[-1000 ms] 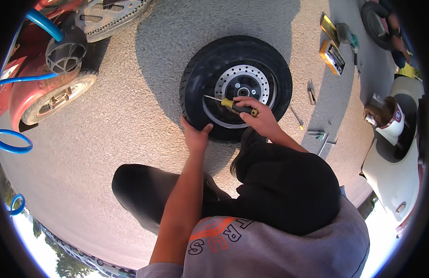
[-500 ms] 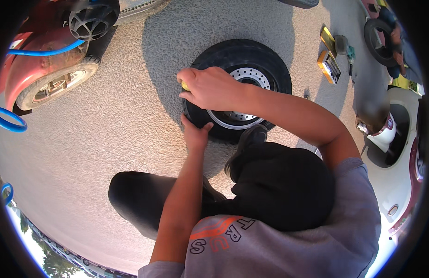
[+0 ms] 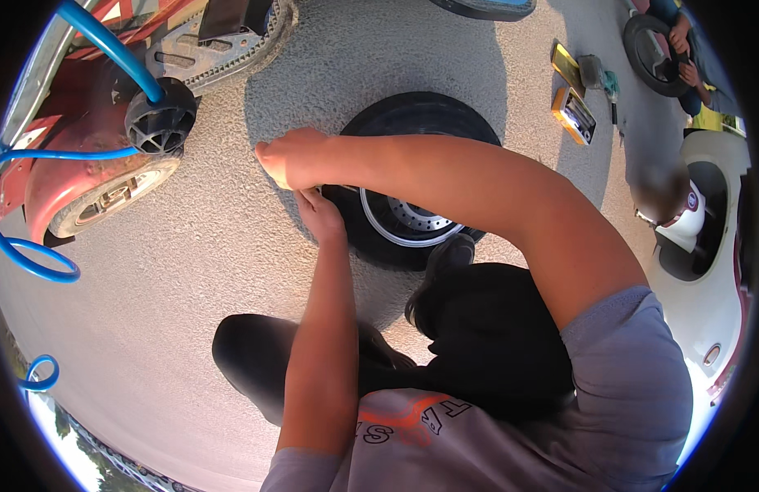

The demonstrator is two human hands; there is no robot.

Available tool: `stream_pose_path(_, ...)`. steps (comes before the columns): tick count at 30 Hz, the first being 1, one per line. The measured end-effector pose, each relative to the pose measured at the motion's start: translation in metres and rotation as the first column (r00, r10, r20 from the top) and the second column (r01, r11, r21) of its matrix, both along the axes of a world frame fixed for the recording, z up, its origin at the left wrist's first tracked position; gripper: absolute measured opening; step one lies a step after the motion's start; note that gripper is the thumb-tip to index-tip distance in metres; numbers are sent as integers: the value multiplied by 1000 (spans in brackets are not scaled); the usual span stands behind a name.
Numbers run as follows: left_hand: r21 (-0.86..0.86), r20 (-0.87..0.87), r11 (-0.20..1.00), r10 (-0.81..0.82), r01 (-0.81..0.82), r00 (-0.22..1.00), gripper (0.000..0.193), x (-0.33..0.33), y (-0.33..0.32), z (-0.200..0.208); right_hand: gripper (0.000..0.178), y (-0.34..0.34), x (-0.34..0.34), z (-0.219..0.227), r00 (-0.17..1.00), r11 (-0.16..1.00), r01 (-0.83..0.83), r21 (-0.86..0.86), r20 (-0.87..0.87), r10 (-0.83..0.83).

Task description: The person uses a tire lever to pry a tire onto a scooter wheel rim, working around the circumference to seat the bead. After mounting, they connect an air hose to the valve stem and inflate the tire.

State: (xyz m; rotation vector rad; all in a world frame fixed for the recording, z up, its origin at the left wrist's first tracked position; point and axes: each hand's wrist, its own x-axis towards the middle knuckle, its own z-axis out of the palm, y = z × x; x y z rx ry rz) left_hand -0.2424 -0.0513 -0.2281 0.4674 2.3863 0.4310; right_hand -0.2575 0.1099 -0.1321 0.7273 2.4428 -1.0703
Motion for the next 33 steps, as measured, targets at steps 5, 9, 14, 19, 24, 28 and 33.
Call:
stream_pose_path(5, 93, 25, 972, 214, -216, 976, 63, -1, 41, -5, 35, 12, 18, -13, 972, 990, 137, -30, -190, -141)
stream_pose_path(9, 50, -29, 994, 97, -95, 995, 51, -3, 42, -14, 31, 17, 63, -11, 912, 961, 261, -94, -301, -278)
stream_pose_path(14, 29, -76, 993, 118, -116, 990, 51, -1, 43, -24, 24, -11, 113, 9, 852, 966, 240, -94, -456, -257)
stream_pose_path(19, 41, -106, 978, 206, -202, 973, 56, -2, 42, -22, 15, -62, 153, 39, 931, 995, 73, 67, -363, -44)
stream_pose_path(24, 43, -102, 974, 224, -220, 969, 55, -1, 43, -19, 31, -90, 200, 44, 836, 836, 543, -76, 135, -531)
stream_pose_path(28, 24, -101, 970, 244, -242, 965, 55, 1, 44, -19, 40, -105, 210, 49, 749, 755, 649, -97, 256, -611)
stream_pose_path(33, 60, -115, 971, 236, -230, 965, 57, 0, 42, -20, 41, -118, 204, 38, 561, 564, 824, 49, 59, -826)
